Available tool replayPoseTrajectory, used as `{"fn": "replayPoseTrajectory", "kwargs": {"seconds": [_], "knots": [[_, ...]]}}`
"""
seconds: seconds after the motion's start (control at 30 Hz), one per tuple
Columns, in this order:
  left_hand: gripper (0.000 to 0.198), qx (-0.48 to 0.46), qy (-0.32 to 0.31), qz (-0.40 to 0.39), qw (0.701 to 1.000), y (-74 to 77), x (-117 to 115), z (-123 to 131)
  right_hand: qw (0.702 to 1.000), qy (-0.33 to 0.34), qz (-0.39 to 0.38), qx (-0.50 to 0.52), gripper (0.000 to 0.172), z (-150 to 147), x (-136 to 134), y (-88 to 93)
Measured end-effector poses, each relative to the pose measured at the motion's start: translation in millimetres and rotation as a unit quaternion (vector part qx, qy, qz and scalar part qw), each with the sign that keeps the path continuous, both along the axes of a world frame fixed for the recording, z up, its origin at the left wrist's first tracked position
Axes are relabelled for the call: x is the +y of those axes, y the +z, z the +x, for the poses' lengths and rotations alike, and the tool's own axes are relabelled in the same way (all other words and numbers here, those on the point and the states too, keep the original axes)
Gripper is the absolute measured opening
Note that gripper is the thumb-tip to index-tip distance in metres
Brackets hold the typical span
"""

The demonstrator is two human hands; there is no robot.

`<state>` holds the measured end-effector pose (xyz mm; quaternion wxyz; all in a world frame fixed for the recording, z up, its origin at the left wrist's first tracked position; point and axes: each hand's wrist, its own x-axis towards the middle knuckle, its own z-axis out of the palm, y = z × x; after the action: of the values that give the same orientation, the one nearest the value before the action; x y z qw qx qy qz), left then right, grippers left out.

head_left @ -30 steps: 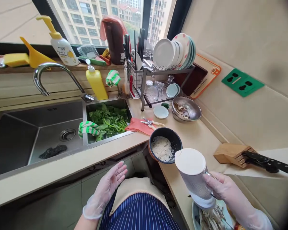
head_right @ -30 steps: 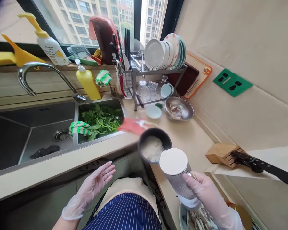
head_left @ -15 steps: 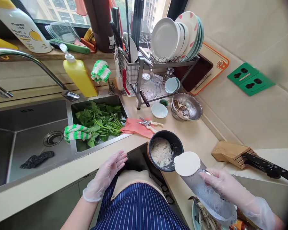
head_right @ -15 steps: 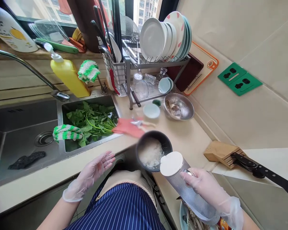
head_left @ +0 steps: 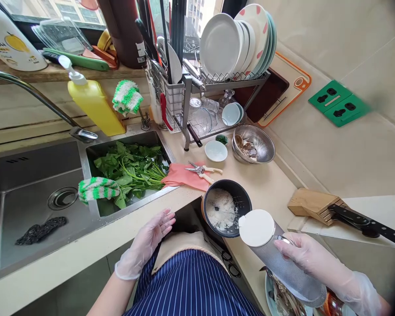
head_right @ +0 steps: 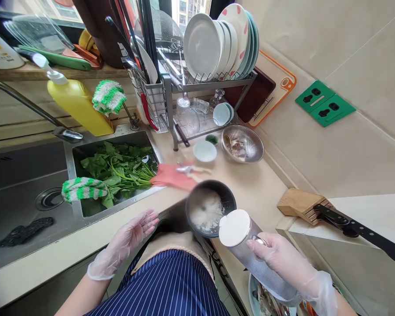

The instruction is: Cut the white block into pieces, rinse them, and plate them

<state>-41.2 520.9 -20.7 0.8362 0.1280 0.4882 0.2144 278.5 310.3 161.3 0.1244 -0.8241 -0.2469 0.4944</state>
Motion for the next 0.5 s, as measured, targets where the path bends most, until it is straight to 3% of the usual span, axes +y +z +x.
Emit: {"fn": "replayPoseTrajectory", "kwargs": {"seconds": [0.27, 0.37, 0.5], "knots": [[0.031, -0.003, -0.028, 0.021, 0.999, -2.2, -2, 5, 1.000, 0.005, -0.005, 0.015, 0.053, 2, -4, -2.6], [0.039, 0.020, -0.080, 0.054, 0.995, 2.0, -4, 15, 1.000, -0.001, 0.001, 0.012, 0.054, 2, -4, -2.3], [0.054, 0.061, -0.183, 0.163, 0.967, 22.4, -4, 45, 1.000, -0.015, 0.011, 0.011, 0.053, 3, -3, -0.8]]}}
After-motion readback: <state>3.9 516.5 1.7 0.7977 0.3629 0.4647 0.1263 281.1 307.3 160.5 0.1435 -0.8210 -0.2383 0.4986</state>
